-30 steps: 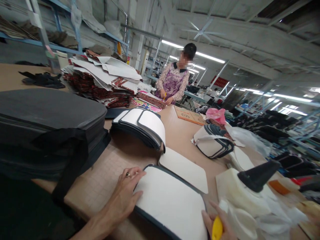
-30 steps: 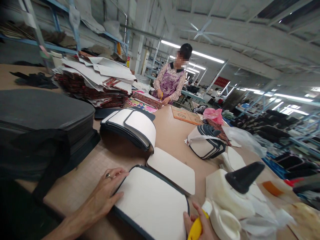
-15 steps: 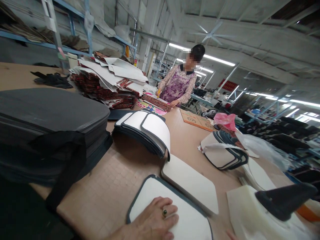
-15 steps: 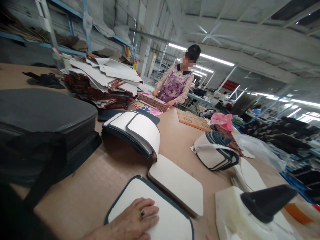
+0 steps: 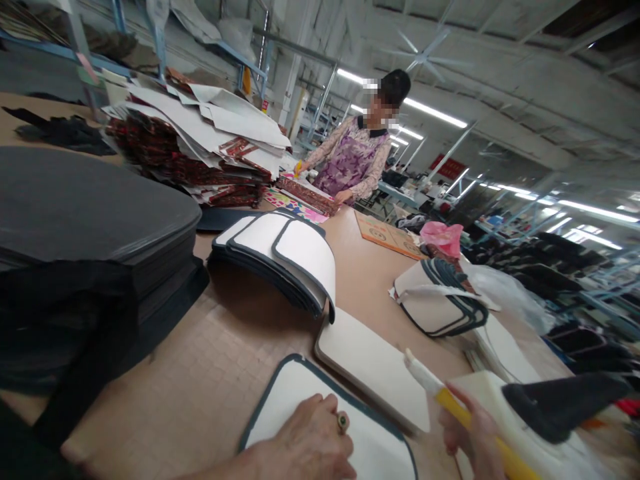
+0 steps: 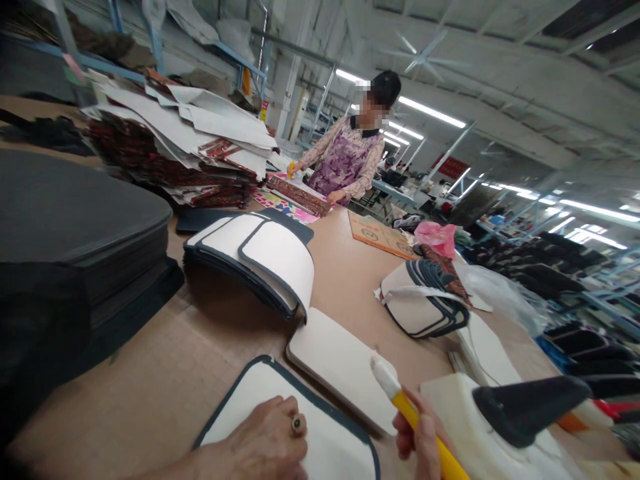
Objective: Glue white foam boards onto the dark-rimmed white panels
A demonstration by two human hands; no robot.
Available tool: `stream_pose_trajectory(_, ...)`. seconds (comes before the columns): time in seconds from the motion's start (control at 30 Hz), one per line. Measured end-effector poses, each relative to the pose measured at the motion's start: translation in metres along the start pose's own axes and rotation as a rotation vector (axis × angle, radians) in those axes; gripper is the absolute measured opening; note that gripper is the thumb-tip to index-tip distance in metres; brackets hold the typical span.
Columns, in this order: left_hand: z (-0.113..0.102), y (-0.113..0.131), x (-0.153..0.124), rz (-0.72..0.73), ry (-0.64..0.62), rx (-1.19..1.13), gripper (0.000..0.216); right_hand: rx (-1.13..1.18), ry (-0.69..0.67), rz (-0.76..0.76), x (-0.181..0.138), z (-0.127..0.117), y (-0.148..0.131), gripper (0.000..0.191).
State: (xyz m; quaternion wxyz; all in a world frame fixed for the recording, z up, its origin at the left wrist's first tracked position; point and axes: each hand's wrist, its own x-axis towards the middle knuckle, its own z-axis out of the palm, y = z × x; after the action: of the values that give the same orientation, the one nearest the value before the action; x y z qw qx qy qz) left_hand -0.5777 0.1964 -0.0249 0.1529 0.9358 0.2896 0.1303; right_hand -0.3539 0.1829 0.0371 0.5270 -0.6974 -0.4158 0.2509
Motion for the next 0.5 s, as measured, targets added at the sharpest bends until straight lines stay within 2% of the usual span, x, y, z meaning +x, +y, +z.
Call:
stream_pose_trajectory(0.13, -0.015, -0.002, 0.004, -0.054, 0.039, -0.047, 0.011, 0.09, 0.031, 0.043, 0.012, 0.013, -0.021, 0.051)
stream_pose_trajectory(0.2, -0.016, -0.002, 0.003, -0.092, 0.048, -0.082, 0.033, 0.134, 0.05, 0.0, 0.015, 0.012, -0.035, 0.046)
stream_pose_trajectory(0.27, -0.015, -0.002, 0.001, -0.14, 0.061, -0.065, 0.062, 0.113, 0.067, -0.078, 0.018, 0.0, -0.049, 0.041)
stream_pose_trajectory(0.3, -0.014, -0.002, 0.001, -0.17, 0.083, -0.042, 0.071, 0.084, 0.089, -0.113, 0.019, -0.012, -0.054, 0.04)
stream_pose_trajectory(0.37, -0.014, -0.003, 0.003, -0.219, 0.119, -0.008, 0.074, 0.004, 0.166, -0.132, 0.017, -0.044, -0.06, 0.041)
stream_pose_trajectory(0.5, -0.014, -0.015, 0.01, -0.223, 0.075, -0.012, 0.058, -0.189, 0.426, 0.051, 0.001, -0.119, -0.045, 0.048)
